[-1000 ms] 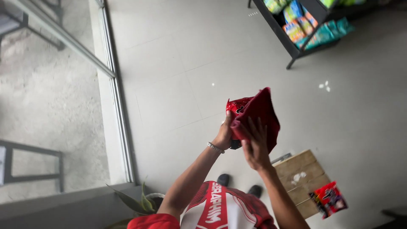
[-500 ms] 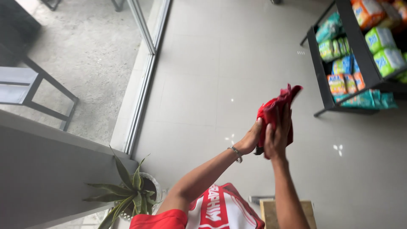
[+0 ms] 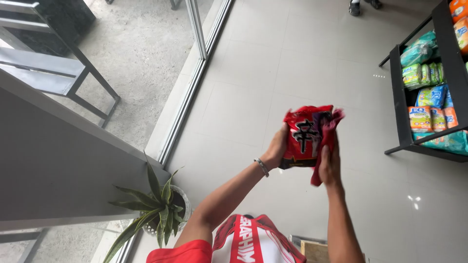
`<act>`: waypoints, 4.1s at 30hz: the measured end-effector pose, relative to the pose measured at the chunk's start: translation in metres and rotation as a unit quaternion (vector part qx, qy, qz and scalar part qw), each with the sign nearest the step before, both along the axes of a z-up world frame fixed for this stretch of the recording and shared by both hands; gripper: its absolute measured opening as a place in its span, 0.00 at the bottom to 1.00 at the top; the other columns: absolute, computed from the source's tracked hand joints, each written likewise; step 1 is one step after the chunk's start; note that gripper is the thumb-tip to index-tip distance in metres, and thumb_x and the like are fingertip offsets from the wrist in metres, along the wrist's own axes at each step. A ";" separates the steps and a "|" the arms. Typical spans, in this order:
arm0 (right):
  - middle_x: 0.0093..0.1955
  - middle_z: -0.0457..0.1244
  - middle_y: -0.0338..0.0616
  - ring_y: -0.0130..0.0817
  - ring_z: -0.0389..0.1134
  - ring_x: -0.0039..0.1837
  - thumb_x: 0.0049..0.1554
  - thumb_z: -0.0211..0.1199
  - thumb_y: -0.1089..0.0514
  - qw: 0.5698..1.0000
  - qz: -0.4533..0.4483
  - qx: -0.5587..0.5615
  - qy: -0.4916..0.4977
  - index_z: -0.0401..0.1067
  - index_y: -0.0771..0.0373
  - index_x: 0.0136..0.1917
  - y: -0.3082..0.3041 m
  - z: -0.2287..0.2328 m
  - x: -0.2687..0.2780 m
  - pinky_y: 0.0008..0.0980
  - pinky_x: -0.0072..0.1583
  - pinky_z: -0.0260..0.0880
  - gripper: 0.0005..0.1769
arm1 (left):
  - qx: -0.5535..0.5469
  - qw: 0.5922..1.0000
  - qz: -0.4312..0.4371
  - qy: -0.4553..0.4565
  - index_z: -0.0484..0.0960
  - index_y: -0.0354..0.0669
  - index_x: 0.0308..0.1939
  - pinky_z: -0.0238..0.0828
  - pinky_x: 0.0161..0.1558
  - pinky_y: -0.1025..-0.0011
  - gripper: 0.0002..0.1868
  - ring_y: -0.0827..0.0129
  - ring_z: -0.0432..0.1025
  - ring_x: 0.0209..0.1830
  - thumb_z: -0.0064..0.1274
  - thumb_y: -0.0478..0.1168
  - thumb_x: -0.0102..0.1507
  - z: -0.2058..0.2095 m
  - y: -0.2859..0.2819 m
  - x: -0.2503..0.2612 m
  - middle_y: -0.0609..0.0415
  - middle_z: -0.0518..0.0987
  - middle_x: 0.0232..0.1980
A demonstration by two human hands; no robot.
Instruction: Wiping down instant noodle packets with a cloth and restocking/organizing them on store shelves.
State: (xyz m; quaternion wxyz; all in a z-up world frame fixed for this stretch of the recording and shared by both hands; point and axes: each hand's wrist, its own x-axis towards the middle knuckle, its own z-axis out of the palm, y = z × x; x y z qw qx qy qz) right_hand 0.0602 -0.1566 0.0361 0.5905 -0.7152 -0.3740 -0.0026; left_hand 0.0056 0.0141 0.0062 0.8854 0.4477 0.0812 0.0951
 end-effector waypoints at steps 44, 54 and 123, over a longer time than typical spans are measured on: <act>0.78 0.51 0.45 0.36 0.56 0.74 0.69 0.43 0.30 0.920 0.113 0.216 0.308 0.43 0.62 0.86 -0.039 -0.103 -0.006 0.37 0.71 0.60 0.46 | 0.368 0.919 0.128 -0.056 0.52 0.54 0.83 0.49 0.79 0.53 0.40 0.46 0.47 0.86 0.49 0.53 0.70 0.054 -0.096 -0.040 0.40 0.51 0.85; 0.81 0.50 0.51 0.44 0.53 0.79 0.66 0.42 0.33 0.954 0.107 0.155 0.236 0.38 0.60 0.84 0.105 -0.087 -0.023 0.44 0.74 0.56 0.45 | 0.152 0.985 0.060 -0.052 0.58 0.36 0.79 0.60 0.74 0.63 0.32 0.59 0.64 0.74 0.27 0.52 0.77 -0.012 0.052 0.004 0.41 0.68 0.75; 0.91 0.29 0.50 0.50 0.28 0.91 0.75 0.38 0.44 0.702 -0.710 0.052 0.024 0.43 0.56 0.86 0.005 -0.079 -0.029 0.54 0.86 0.33 0.32 | 0.142 0.750 -0.645 -0.052 0.73 0.31 0.63 0.74 0.41 0.74 0.31 0.73 0.71 0.41 0.31 0.58 0.78 -0.078 -0.134 0.145 0.49 0.79 0.47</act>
